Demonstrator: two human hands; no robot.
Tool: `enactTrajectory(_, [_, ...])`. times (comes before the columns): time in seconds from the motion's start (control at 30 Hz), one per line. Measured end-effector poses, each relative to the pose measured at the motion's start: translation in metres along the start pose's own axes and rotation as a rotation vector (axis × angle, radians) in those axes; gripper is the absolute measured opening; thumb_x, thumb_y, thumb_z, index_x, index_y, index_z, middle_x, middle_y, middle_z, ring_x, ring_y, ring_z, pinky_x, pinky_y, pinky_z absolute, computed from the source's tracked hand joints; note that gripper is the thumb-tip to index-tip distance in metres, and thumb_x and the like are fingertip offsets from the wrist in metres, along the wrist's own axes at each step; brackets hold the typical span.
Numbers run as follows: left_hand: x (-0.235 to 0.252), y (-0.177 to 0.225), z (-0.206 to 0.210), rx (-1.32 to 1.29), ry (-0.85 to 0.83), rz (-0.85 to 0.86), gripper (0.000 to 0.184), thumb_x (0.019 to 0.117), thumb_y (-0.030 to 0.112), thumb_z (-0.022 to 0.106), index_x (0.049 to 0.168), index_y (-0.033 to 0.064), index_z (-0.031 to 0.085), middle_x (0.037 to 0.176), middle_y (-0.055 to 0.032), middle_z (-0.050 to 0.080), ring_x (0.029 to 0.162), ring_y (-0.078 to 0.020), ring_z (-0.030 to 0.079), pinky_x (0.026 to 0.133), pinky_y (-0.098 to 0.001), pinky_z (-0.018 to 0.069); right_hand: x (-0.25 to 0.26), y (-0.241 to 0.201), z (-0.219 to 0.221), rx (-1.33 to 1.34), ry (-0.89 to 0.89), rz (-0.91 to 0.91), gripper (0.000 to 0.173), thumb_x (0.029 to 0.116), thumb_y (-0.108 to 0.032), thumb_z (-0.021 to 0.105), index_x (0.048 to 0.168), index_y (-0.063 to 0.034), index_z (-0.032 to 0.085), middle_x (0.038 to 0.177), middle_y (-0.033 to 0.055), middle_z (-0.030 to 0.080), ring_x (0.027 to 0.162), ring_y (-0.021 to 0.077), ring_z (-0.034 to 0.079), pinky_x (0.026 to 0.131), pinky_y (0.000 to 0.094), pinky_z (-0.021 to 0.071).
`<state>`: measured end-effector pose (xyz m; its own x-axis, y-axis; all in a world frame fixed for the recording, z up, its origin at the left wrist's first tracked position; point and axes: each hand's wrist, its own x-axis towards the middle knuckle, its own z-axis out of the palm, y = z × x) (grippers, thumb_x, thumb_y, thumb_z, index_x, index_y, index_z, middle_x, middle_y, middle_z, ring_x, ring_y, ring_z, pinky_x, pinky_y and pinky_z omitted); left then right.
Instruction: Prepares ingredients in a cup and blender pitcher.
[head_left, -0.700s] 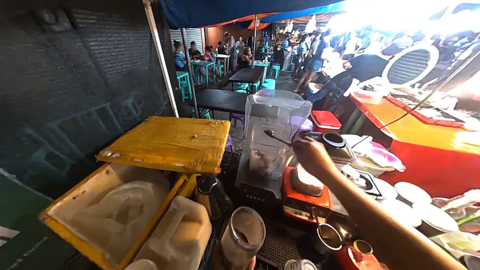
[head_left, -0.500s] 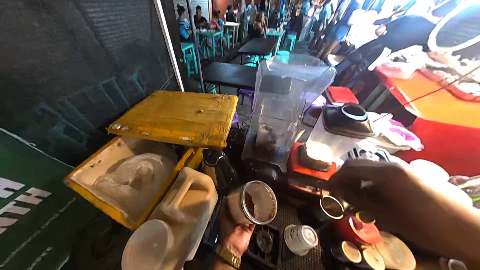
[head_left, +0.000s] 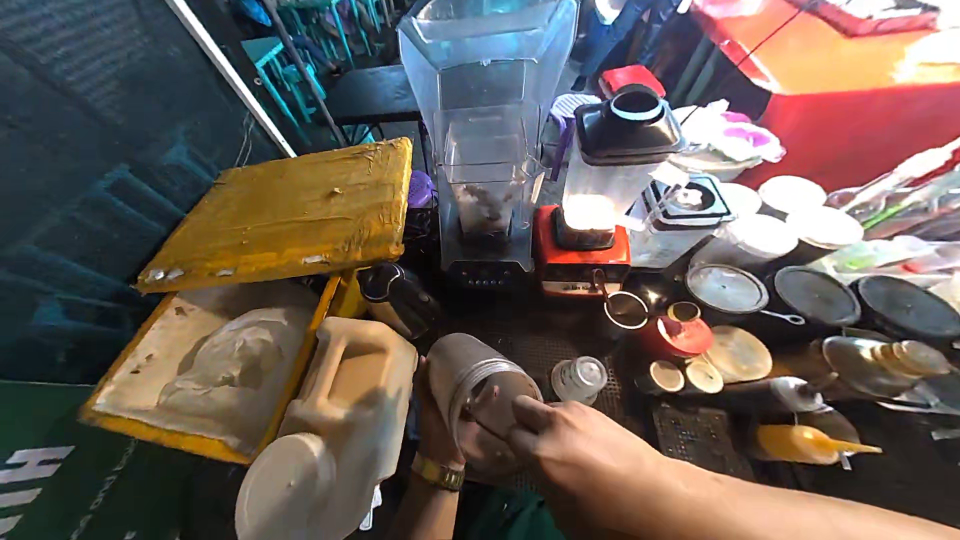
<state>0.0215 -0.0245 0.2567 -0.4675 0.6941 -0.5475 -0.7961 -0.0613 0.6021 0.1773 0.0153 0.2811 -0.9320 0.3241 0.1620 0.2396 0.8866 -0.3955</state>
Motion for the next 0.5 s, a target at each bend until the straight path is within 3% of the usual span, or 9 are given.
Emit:
enactTrajectory(0.07, [0.000, 0.001, 0.001, 0.049, -0.028, 0.069, 0.048, 0.1123, 0.033, 0.014, 0.100, 0.0071, 0.052, 0.075, -0.0008, 0.063, 0.069, -0.0087, 0.066, 0.061, -0.0263, 0.0571, -0.004, -0.002, -0.002, 0.026, 0.035, -0.054, 0.006, 0.0831, -0.003, 0.066, 0.077, -0.0001, 0.067, 0.074, 0.0143, 0.061, 0.056, 0.0259, 0.064, 0.046, 0.0376, 0.0528])
enactTrajectory(0.17, [-0.004, 0.003, 0.006, 0.079, -0.056, 0.095, 0.050, 0.1123, 0.033, 0.013, 0.094, 0.0085, 0.052, 0.070, 0.0016, 0.063, 0.066, -0.0059, 0.066, 0.059, -0.0237, 0.0568, -0.009, -0.006, -0.007, 0.055, -0.057, -0.127, 0.010, 0.0902, 0.000, 0.061, 0.082, 0.0033, 0.066, 0.079, 0.0174, 0.060, 0.060, 0.0287, 0.064, 0.050, 0.0393, 0.0546])
enactTrajectory(0.23, [-0.003, 0.000, 0.007, 0.055, -0.045, 0.081, 0.050, 0.1126, 0.032, 0.013, 0.090, 0.0097, 0.053, 0.069, 0.0017, 0.063, 0.064, -0.0061, 0.065, 0.058, -0.0237, 0.0567, -0.007, -0.001, -0.010, 0.107, -0.076, -0.155, 0.010, 0.0873, 0.001, 0.063, 0.078, 0.0023, 0.064, 0.077, 0.0165, 0.059, 0.059, 0.0283, 0.063, 0.048, 0.0396, 0.0535])
enactTrajectory(0.3, [0.011, -0.010, -0.004, 0.001, -0.075, 0.066, 0.054, 0.1116, 0.037, 0.015, 0.087, 0.0120, 0.056, 0.069, 0.0006, 0.068, 0.064, -0.0090, 0.069, 0.057, -0.0275, 0.0593, -0.002, 0.008, -0.021, 0.242, -0.118, -0.089, 0.007, 0.0868, 0.000, 0.066, 0.080, 0.0017, 0.066, 0.079, 0.0172, 0.062, 0.065, 0.0311, 0.065, 0.054, 0.0450, 0.0551])
enactTrajectory(0.33, [0.029, -0.023, -0.027, -0.047, -0.156, 0.056, 0.054, 0.1110, 0.042, 0.019, 0.096, 0.0111, 0.060, 0.079, -0.0033, 0.071, 0.073, -0.0137, 0.072, 0.062, -0.0333, 0.0618, 0.001, 0.014, -0.031, 0.316, -0.169, -0.007, 0.006, 0.0896, -0.002, 0.065, 0.086, 0.0006, 0.068, 0.084, 0.0172, 0.065, 0.073, 0.0322, 0.068, 0.062, 0.0480, 0.0569])
enactTrajectory(0.37, [0.057, -0.041, -0.063, -0.128, -0.333, 0.051, 0.054, 0.1100, 0.047, 0.024, 0.115, 0.0071, 0.061, 0.099, -0.0112, 0.072, 0.091, -0.0223, 0.073, 0.074, -0.0433, 0.0629, 0.003, 0.022, -0.040, 0.380, -0.210, 0.089, 0.007, 0.0924, -0.006, 0.064, 0.091, -0.0024, 0.071, 0.088, 0.0144, 0.067, 0.079, 0.0288, 0.068, 0.070, 0.0466, 0.0573])
enactTrajectory(0.4, [0.074, -0.051, -0.080, -0.149, -0.351, 0.026, 0.057, 0.1078, 0.053, 0.029, 0.124, 0.0080, 0.060, 0.108, -0.0141, 0.071, 0.098, -0.0264, 0.071, 0.079, -0.0491, 0.0616, 0.004, 0.032, -0.048, 0.444, -0.239, 0.187, 0.010, 0.0946, -0.010, 0.063, 0.094, -0.0055, 0.073, 0.089, 0.0101, 0.068, 0.082, 0.0224, 0.066, 0.073, 0.0416, 0.0560])
enactTrajectory(0.5, [0.083, -0.055, -0.080, -0.151, -0.243, 0.000, 0.066, 0.1000, 0.068, 0.036, 0.122, 0.0120, 0.064, 0.108, -0.0135, 0.072, 0.099, -0.0270, 0.072, 0.079, -0.0497, 0.0620, 0.002, 0.069, -0.053, 0.661, -0.247, 0.492, 0.013, 0.0976, -0.019, 0.066, 0.099, -0.0121, 0.077, 0.083, -0.0011, 0.069, 0.070, 0.0063, 0.062, 0.064, 0.0271, 0.0526])
